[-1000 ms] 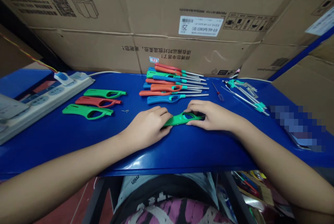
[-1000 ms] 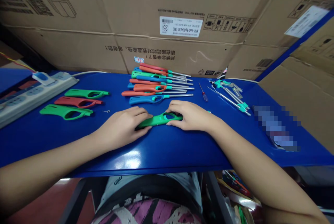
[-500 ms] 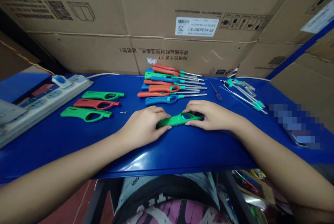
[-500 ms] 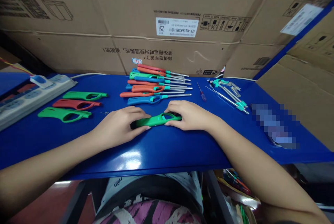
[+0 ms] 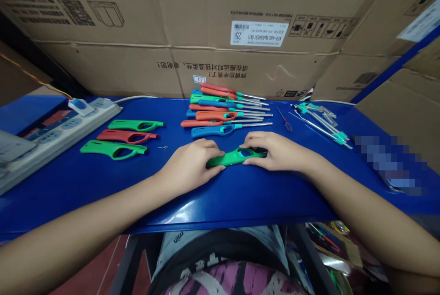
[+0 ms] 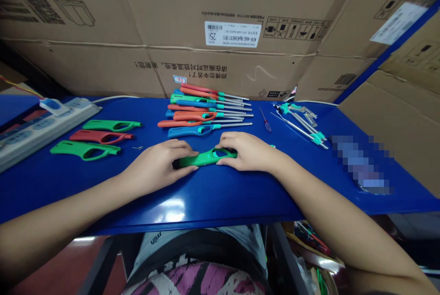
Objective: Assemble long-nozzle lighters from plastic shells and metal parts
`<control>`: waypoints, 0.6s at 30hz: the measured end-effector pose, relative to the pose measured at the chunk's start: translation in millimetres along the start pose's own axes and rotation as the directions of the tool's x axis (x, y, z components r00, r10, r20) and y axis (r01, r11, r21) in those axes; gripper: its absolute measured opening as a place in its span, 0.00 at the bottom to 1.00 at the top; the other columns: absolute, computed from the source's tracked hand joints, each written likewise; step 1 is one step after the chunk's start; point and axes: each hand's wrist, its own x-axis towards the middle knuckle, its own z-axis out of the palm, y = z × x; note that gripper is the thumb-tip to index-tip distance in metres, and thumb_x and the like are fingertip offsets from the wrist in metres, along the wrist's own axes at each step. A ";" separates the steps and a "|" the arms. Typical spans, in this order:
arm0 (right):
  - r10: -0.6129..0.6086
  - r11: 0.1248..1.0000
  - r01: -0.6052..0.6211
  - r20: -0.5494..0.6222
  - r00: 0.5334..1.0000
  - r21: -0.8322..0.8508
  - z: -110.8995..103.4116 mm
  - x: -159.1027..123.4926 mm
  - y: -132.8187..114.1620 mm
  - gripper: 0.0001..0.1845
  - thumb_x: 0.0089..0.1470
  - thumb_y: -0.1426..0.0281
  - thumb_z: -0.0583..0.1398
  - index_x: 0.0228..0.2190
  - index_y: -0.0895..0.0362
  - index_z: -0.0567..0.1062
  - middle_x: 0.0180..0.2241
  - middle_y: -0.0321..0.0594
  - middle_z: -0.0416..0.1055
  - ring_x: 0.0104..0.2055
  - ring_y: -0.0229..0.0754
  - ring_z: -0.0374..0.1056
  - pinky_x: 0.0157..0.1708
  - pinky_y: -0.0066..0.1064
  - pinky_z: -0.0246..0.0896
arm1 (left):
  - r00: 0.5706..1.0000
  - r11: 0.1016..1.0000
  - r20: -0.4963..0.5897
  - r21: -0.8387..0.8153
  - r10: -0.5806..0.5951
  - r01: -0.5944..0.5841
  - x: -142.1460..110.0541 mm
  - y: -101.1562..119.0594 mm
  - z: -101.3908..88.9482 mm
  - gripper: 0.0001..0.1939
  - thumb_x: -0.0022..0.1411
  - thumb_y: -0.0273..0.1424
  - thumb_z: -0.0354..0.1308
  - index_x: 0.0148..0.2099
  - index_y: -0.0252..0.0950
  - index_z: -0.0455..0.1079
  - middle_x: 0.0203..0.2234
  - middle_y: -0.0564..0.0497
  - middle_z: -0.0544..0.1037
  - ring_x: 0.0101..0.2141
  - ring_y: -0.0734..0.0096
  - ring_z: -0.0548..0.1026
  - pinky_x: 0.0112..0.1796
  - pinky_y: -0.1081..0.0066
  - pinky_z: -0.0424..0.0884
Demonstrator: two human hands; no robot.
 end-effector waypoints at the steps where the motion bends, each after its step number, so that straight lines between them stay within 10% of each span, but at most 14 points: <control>1: -0.004 1.000 0.004 -0.002 1.000 0.000 0.3 0.1 -0.1 0.18 0.57 0.63 0.65 0.46 0.59 0.78 0.42 0.46 0.74 0.40 0.45 0.72 0.42 0.36 0.67 | 1.000 1.000 -0.001 -0.021 -0.004 0.004 0.2 -0.1 0.3 0.13 0.64 0.34 0.62 0.50 0.37 0.77 0.43 0.46 0.79 0.45 0.57 0.78 0.44 0.63 0.75; 18: -0.035 0.993 0.033 -0.019 0.999 -0.112 -1.7 -1.2 -1.1 0.18 0.58 0.58 0.63 0.45 0.57 0.75 0.41 0.44 0.74 0.41 0.46 0.71 0.42 0.37 0.64 | 0.999 0.986 0.004 -0.161 -0.038 0.038 0.7 -3.9 -2.6 0.13 0.63 0.34 0.63 0.49 0.38 0.76 0.45 0.48 0.80 0.45 0.60 0.78 0.46 0.64 0.75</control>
